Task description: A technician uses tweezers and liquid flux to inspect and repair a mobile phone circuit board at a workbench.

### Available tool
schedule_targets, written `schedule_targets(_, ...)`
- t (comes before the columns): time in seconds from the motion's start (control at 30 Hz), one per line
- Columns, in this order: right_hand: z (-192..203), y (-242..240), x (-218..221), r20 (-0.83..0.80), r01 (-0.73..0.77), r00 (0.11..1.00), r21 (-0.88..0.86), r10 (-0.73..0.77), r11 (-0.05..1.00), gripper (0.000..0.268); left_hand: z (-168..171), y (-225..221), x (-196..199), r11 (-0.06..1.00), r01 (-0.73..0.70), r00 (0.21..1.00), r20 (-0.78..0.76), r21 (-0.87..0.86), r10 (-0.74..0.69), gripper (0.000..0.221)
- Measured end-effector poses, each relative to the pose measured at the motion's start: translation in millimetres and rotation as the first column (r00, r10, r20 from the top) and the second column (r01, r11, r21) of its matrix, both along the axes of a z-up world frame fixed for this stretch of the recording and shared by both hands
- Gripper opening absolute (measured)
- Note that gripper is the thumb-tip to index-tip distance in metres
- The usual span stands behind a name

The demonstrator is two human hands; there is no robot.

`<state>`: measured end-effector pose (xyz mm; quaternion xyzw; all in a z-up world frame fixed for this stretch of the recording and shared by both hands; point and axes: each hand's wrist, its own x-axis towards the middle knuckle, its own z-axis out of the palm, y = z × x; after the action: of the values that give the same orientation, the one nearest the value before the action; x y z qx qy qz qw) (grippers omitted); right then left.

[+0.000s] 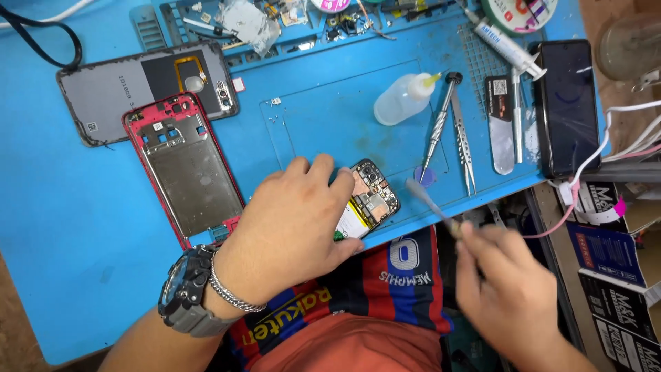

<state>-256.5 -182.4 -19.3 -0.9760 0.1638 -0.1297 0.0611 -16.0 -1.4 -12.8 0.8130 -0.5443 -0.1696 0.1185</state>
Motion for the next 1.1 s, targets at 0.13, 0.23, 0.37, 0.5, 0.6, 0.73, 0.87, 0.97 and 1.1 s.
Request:
schedule_targets(0.13, -7.7, 5.3, -1.0, -0.065, -0.057, 0.996, 0.109, 0.065, 0.992, 0.026, -3.0, -0.5, -0.2, 1.000, 0.004, 1.000, 0.025, -0.027, -0.003, 0.071)
schedule_targets(0.23, -2.2, 1.5, 4.7, 0.010, -0.032, 0.999, 0.009, 0.032, 0.999, 0.028, -2.3, -1.3, 2.4, 1.000, -0.008, 1.000, 0.018, -0.020, 0.008, 0.076)
schedule_targets(0.37, -3.3, 4.0, 1.0, -0.040, -0.020, 0.999, 0.095, 0.024, 0.995, 0.026, -1.5, -2.4, 1.1, 1.000, 0.008, 1.000, -0.004, -0.003, -0.008, 0.076)
schedule_targets(0.5, -11.6, 21.8, -6.5, 0.002, -0.072, 0.997, 0.152, 0.073, 0.986, 0.020, -2.4, -0.7, 1.2, 1.000, 0.000, 1.000, -0.004, -0.023, 0.000, 0.073)
schedule_targets(0.6, -3.7, 17.5, -11.3, 0.063, 0.013, 0.998, 0.199, -0.026, 0.980, 0.020, -1.8, 0.4, -0.2, 0.999, 0.005, 1.000, 0.005, -0.035, -0.005, 0.077)
schedule_targets(0.73, -8.8, 35.2, -10.0, 0.055, -0.062, 0.997, 0.336, 0.047, 0.940, 0.024, 0.7, -0.4, -1.0, 0.999, 0.000, 0.999, 0.054, -0.043, 0.002, 0.078)
schedule_targets(0.87, -3.7, 34.8, -18.3, 0.114, -0.013, 0.993, 0.379, -0.033, 0.925, 0.022, 11.8, 6.0, -9.6, 0.999, 0.037, 0.993, 0.113, 0.030, -0.040, 0.107)
schedule_targets(0.97, 7.6, 21.6, -24.8, 0.184, -0.019, 0.981, 0.400, -0.060, 0.917, 0.022, 28.7, 15.8, -30.6, 0.990, 0.070, 0.958, 0.268, 0.126, -0.102, 0.135)
schedule_targets(1.1, 14.0, -3.5, -33.4, 0.186, 0.111, 0.962, 0.407, -0.201, 0.907, 0.020, 19.5, 38.4, -59.9, 0.990, 0.014, 0.890, 0.449, 0.139, -0.076, 0.067)
